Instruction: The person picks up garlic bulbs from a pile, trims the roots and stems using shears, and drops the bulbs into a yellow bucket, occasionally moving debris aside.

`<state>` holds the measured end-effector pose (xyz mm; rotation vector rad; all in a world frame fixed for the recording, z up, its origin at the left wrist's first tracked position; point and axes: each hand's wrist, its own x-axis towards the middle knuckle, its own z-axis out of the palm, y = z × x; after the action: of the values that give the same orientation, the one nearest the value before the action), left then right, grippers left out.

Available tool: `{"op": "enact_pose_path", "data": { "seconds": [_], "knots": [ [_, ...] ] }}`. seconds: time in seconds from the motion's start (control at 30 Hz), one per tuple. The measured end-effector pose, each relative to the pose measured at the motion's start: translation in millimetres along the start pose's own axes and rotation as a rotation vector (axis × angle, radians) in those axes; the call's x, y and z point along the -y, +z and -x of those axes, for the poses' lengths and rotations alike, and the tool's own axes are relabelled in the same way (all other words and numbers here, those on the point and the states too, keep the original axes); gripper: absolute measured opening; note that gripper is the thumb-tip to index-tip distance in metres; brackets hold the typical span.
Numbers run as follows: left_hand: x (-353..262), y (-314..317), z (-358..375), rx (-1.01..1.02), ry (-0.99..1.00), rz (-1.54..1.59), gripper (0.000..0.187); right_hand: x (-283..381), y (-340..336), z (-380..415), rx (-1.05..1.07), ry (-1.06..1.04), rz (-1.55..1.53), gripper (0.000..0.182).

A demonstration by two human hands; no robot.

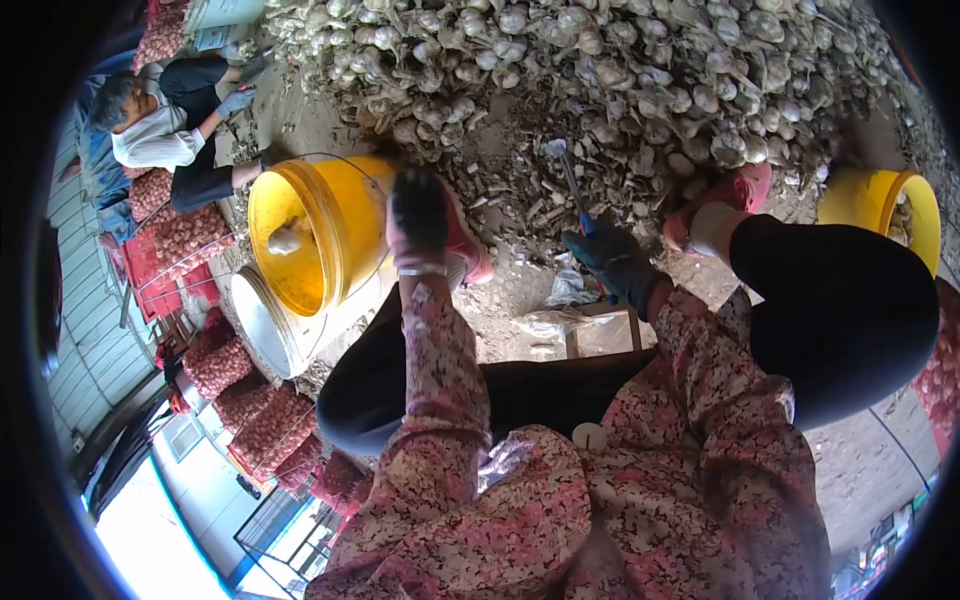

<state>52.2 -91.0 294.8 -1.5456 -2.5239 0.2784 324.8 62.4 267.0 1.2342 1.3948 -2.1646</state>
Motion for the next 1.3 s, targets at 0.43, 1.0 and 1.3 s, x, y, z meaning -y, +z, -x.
{"op": "enact_pose_path", "data": {
  "seconds": [0.43,1.0,1.3],
  "knots": [
    [-6.6,116.7,-118.8,0.004,-1.156,1.364,0.053,36.2,-8.2,27.5,-0.163,-0.235,0.339,0.048],
    [-134.5,-44.5,11.5,-0.163,-0.642,1.818,0.053,50.1,-11.0,80.4,-0.433,-0.731,0.969,0.06],
    [-144.5,-83.6,36.1,0.002,-0.456,1.061,0.064,23.2,-1.5,93.4,-0.293,-0.528,0.894,0.056]
  ]
}}
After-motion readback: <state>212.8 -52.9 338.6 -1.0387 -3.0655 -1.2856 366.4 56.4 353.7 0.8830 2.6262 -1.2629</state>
